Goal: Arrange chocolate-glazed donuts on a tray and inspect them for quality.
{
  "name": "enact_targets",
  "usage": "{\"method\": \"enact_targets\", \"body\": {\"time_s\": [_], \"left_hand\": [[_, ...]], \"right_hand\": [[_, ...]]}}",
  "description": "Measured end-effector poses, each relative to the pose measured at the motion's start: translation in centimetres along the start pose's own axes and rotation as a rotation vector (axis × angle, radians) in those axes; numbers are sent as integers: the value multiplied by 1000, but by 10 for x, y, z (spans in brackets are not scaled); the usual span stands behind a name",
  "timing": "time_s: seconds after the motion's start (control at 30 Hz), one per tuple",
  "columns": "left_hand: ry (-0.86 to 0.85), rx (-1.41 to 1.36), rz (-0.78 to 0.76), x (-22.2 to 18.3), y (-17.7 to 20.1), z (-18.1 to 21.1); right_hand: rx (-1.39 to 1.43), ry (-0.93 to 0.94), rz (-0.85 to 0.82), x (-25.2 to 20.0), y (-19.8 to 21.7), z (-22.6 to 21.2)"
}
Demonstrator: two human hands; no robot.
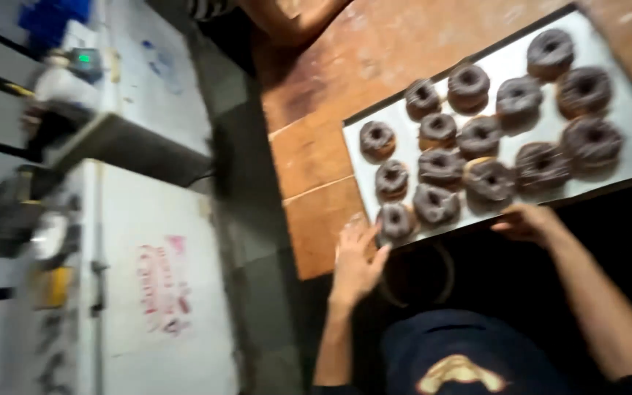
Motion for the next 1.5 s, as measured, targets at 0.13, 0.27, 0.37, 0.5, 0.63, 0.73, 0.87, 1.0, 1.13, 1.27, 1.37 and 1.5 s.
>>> {"method": "enact_targets", "body": {"time_s": [0.13,0.27,0.37,0.5,0.63,0.73,0.87,1.0,1.13,1.27,1.37,1.5], "left_hand": [[-130,70,188,0,42,9],[-96,85,282,0,46,-3],[-43,17,157,-1,-1,-40],[152,-193,-91,-3,-73,-99],[113,-291,-77,-8,-130,-146],[319,-329,-132,-15,-156,-175],[263,-298,-91,-17,-160,-172],[288,-319,-93,-16,-160,-174],[181,-317,-72,-15,-172,-186],[285,-273,-150,-13,-153,-167],[365,-271,-211,-13,-152,-165],[118,-225,-109,5,-145,-154]], "right_hand": [[-5,21,46,-26,-9,-12],[51,52,43,-33,-10,-12],[85,59,60,-39,-8,-16],[75,54,53,-41,-9,-18],[68,60,29,-36,-9,-20],[94,43,18,-30,-12,-16],[79,42,7,-35,-12,-17],[78,34,7,-39,-13,-18],[29,17,46,-47,-11,-18],[52,58,38,-49,-9,-17],[28,70,9,-49,-10,-18],[19,89,-20,-49,-12,-24]]}}
Point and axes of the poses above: each hand's wrist, its own x-axis towards the middle knuckle, its own y-axis out of the back of the hand, z = x × y, the point moved 10 cm from there along x, towards the middle knuckle, and after that the axes turned 15 degrees about -x, right-handed, at the moved point
